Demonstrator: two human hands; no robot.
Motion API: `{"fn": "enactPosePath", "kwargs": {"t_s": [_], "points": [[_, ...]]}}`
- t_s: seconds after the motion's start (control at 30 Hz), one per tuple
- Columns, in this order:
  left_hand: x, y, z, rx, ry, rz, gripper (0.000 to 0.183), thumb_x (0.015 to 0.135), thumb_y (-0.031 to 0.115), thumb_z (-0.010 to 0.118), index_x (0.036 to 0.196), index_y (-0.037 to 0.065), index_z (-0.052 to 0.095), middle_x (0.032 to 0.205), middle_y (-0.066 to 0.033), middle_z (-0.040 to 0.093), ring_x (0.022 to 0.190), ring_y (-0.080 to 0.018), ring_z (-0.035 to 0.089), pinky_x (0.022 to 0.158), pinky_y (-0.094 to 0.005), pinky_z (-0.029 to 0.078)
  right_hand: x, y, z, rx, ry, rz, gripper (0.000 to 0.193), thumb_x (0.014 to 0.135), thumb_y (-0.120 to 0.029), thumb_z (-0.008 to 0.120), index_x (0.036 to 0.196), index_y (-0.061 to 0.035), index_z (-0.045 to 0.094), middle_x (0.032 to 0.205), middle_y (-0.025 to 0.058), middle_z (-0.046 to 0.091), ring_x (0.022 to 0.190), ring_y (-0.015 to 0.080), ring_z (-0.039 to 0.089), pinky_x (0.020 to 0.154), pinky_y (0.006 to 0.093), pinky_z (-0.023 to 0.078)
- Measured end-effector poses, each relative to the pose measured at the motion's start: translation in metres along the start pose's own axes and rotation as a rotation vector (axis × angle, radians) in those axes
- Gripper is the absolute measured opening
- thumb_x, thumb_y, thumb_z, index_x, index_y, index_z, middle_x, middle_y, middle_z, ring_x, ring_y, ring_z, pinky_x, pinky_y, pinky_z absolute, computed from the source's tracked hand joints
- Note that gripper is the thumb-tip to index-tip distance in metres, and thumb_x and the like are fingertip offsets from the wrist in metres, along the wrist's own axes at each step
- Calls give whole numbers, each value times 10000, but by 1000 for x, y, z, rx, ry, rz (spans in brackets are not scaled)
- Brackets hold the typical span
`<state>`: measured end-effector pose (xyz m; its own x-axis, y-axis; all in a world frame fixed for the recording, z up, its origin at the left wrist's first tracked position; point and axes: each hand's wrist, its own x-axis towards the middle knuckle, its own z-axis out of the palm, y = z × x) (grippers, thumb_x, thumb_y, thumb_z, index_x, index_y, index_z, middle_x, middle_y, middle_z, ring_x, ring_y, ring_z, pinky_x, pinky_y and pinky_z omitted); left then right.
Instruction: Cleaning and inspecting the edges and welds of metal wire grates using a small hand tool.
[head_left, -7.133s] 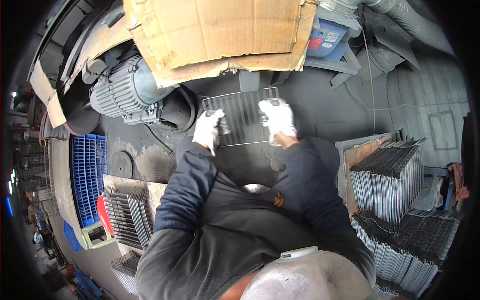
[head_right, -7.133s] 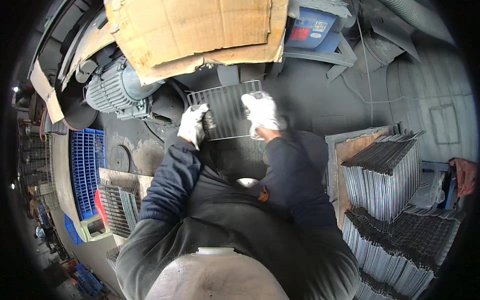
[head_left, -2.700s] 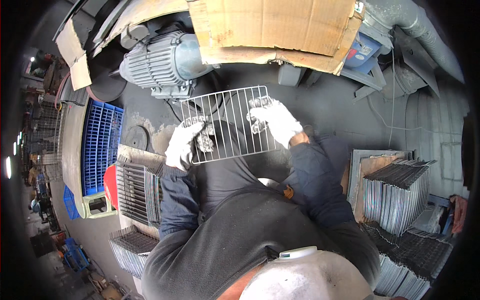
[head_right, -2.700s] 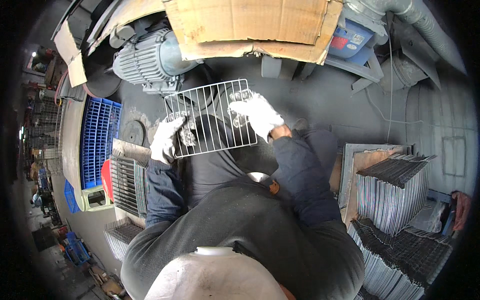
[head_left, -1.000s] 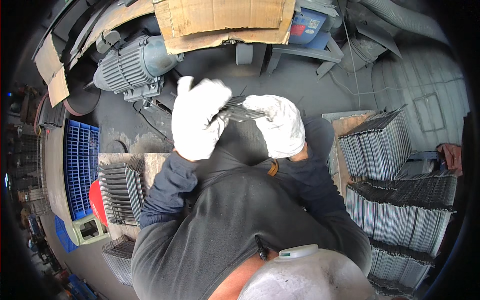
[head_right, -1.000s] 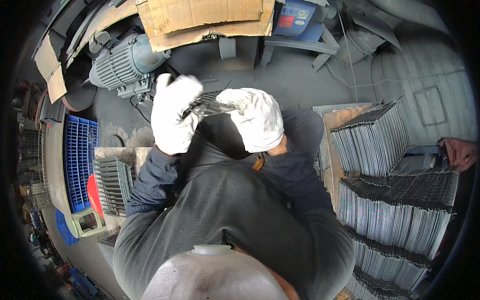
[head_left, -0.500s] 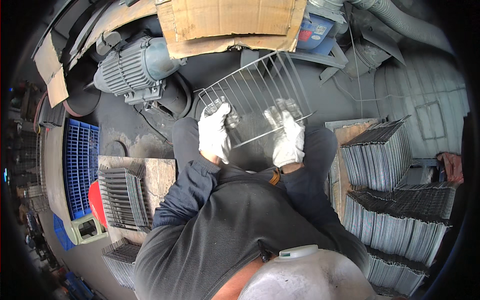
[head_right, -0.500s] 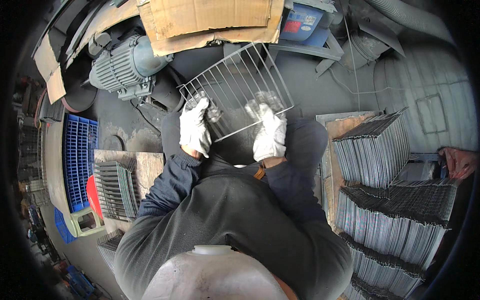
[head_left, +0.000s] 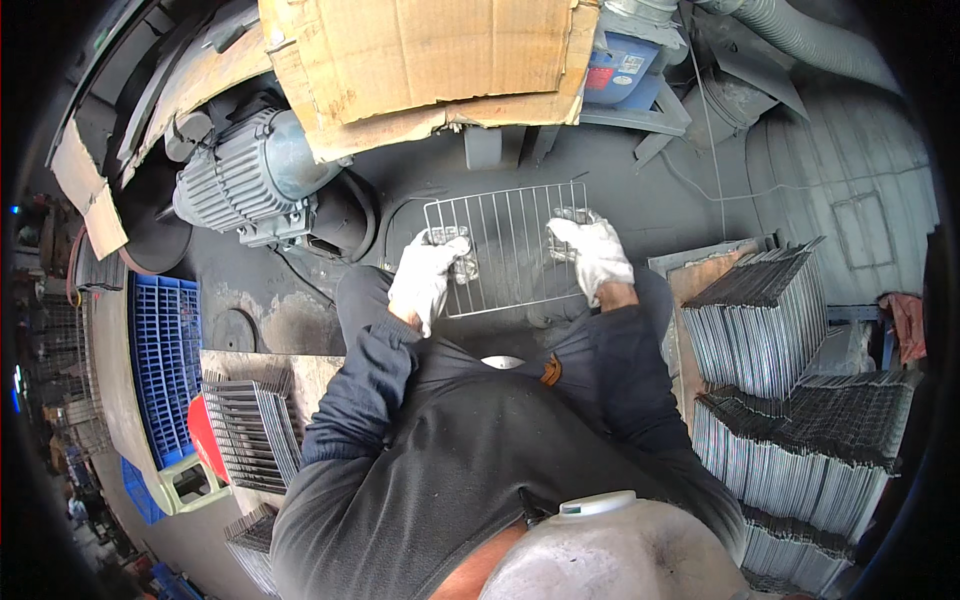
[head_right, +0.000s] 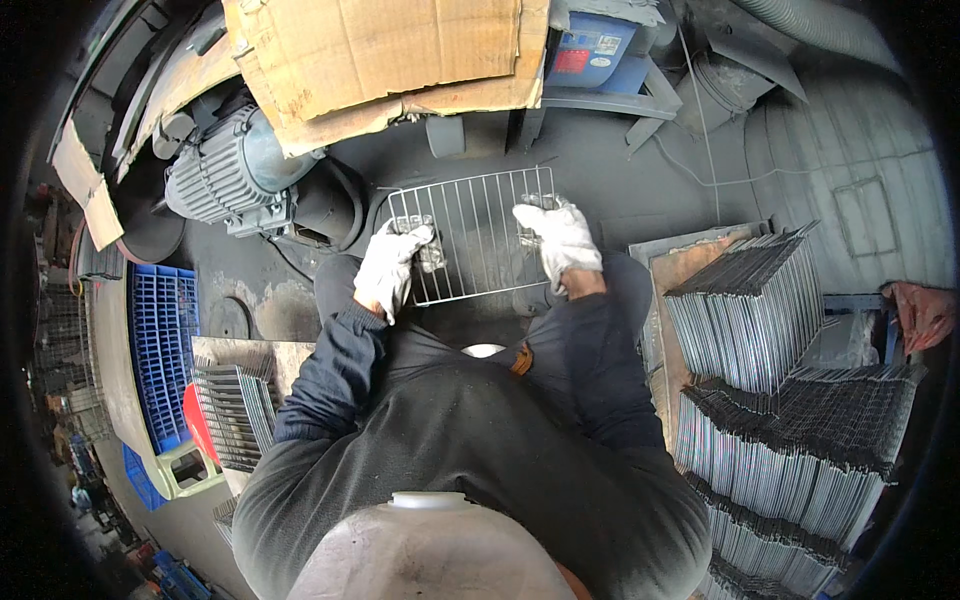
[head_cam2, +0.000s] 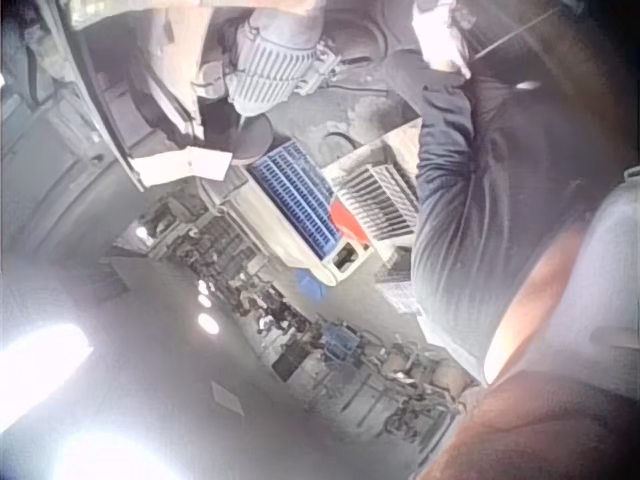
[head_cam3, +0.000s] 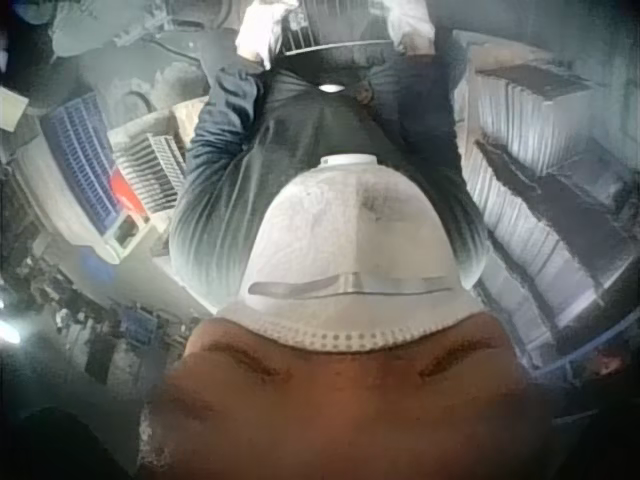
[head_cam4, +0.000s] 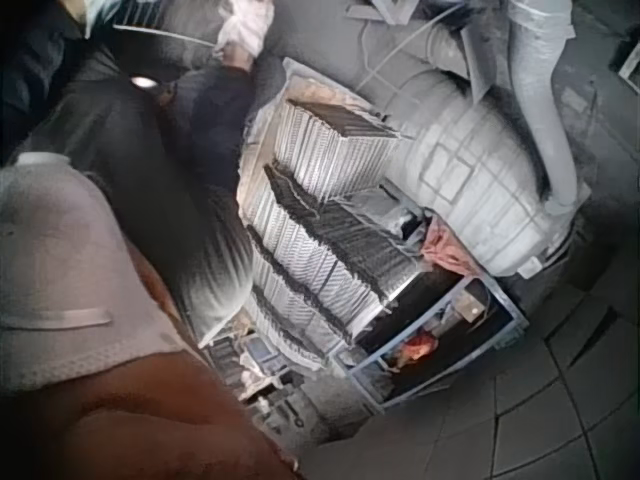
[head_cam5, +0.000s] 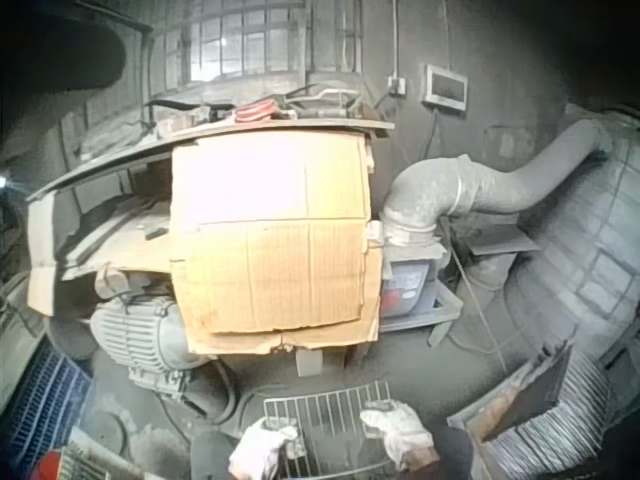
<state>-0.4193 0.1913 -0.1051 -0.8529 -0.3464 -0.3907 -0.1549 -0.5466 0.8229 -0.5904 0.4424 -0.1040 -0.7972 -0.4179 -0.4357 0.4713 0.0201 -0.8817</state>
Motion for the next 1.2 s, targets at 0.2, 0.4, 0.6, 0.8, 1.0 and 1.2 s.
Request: {"fn": "enactPosePath", "kwargs": {"t_s": [0.2,0.4,0.6,0.8,1.0,1.2], "points": [[48,13,41,-79,-33,-76,229,969,132,793,1119,22,660,887,-34,692,715,-135,665,648,-328,604,27,-2,-17,19,95,7,203,995,-192,775,1127,-51,713,936,78,760,720,186,736,610,344,621],[64,18,12,6,64,32,237,959,205,793,1026,12,673,856,-60,688,694,-165,662,647,-371,603,42,14,19,159,81,-96,168,994,-177,772,1096,-59,709,886,56,729,649,153,681,554,326,570],[59,19,-52,-13,142,8,204,1013,223,745,1025,37,662,807,-37,678,648,-156,656,661,-345,598,47,18,86,68,42,-79,177,948,-123,802,1090,-64,714,831,4,699,627,101,622,554,272,533],[106,-47,4,459,-145,357,267,1028,277,715,1036,11,696,845,-61,707,730,-158,678,678,-334,581,37,5,-12,104,196,-152,213,956,-104,798,1121,-28,686,890,65,728,678,145,675,562,308,575],[81,-22,-46,744,69,565,176,1031,209,691,1049,34,680,839,-70,680,715,-190,670,705,-364,600,44,-7,61,-89,157,-39,213,959,-120,797,1135,-41,707,929,57,734,702,161,684,612,333,597],[87,-17,-72,119,-110,179,158,1039,220,682,1011,66,659,836,-52,667,653,-206,642,644,-375,575,47,12,76,-16,90,-66,209,930,-136,814,1108,-58,735,906,12,729,698,106,654,607,287,563]]}}
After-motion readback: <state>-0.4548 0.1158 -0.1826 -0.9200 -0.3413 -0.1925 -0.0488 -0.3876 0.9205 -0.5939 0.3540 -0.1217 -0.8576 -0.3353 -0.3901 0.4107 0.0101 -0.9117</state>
